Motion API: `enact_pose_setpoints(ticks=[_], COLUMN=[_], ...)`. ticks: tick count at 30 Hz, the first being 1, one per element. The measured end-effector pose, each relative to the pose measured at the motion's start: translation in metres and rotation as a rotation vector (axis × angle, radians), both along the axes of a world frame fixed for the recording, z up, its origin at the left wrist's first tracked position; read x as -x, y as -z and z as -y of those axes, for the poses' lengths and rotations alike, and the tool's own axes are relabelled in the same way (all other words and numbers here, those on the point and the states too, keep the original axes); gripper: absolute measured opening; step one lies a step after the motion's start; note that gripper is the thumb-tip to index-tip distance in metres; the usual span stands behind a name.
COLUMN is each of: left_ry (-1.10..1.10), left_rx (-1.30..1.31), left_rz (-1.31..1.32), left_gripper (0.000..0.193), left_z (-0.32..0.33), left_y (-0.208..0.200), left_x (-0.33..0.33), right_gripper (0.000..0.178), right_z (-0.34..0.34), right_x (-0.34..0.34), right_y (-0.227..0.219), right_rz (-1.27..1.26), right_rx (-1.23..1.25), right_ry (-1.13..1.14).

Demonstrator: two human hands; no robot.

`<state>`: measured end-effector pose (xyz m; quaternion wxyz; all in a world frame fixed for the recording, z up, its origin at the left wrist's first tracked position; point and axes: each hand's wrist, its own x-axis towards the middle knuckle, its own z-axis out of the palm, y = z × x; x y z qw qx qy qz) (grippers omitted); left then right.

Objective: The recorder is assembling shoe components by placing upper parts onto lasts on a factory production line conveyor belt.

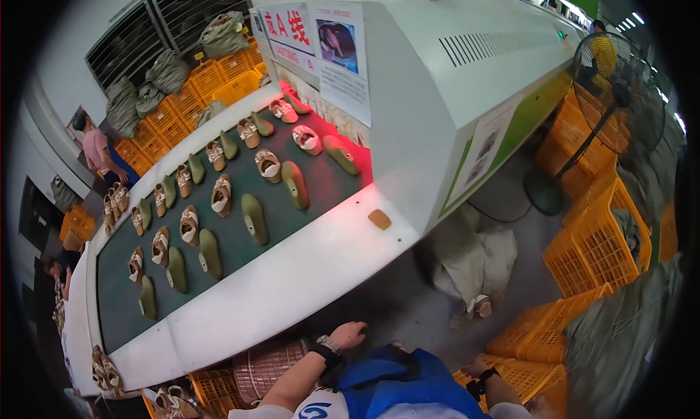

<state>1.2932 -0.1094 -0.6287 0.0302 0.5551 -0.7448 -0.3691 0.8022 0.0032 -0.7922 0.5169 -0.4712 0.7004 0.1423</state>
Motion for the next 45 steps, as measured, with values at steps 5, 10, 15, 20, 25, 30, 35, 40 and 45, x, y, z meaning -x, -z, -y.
enact_pose_setpoints(ticks=[5, 10, 15, 20, 25, 30, 35, 40, 45], left_ry=[0.179, 0.224, 0.13, 0.176, 0.11, -0.268, -0.38, -0.58, -0.312], left_rx=[-0.388, -0.361, -0.343, -0.497, -0.644, -0.882, -0.926, -0.972, -0.912], left_rz=[0.179, 0.116, 0.06, 0.157, 0.179, 0.158, 0.189, 0.184, 0.028], left_gripper=[0.042, 0.038, 0.029, 0.027, 0.026, 0.024, 0.025, 0.023, 0.023], left_z=[0.009, 0.061, 0.086, 0.077, 0.051, 0.054, 0.059, 0.074, 0.079], left_y=[0.042, 0.052, 0.062, 0.1, 0.161, 0.171, 0.203, 0.181, 0.171], left_x=[-0.005, 0.015, 0.033, 0.054, 0.01, 0.054, 0.087, 0.086, 0.106], right_gripper=[0.043, 0.029, 0.043, 0.041, 0.042, 0.077, 0.074, 0.033, 0.039], right_z=[-0.01, 0.027, 0.083, 0.105, 0.153, 0.229, 0.226, 0.227, 0.121], right_x=[-0.014, -0.029, -0.041, -0.017, 0.017, 0.094, 0.153, 0.11, 0.087], right_y=[-0.038, -0.05, 0.014, 0.09, 0.209, 0.328, 0.43, 0.36, 0.217], right_rz=[0.059, 0.022, -0.019, -0.048, -0.28, -0.308, -0.127, 0.531, 1.356], right_rx=[-0.076, 0.111, 0.291, 0.249, 0.282, 0.33, 0.589, 0.449, 0.683], right_ry=[0.33, 0.398, 0.597, 1.009, 0.996, 1.639, 2.102, 2.485, 2.411])
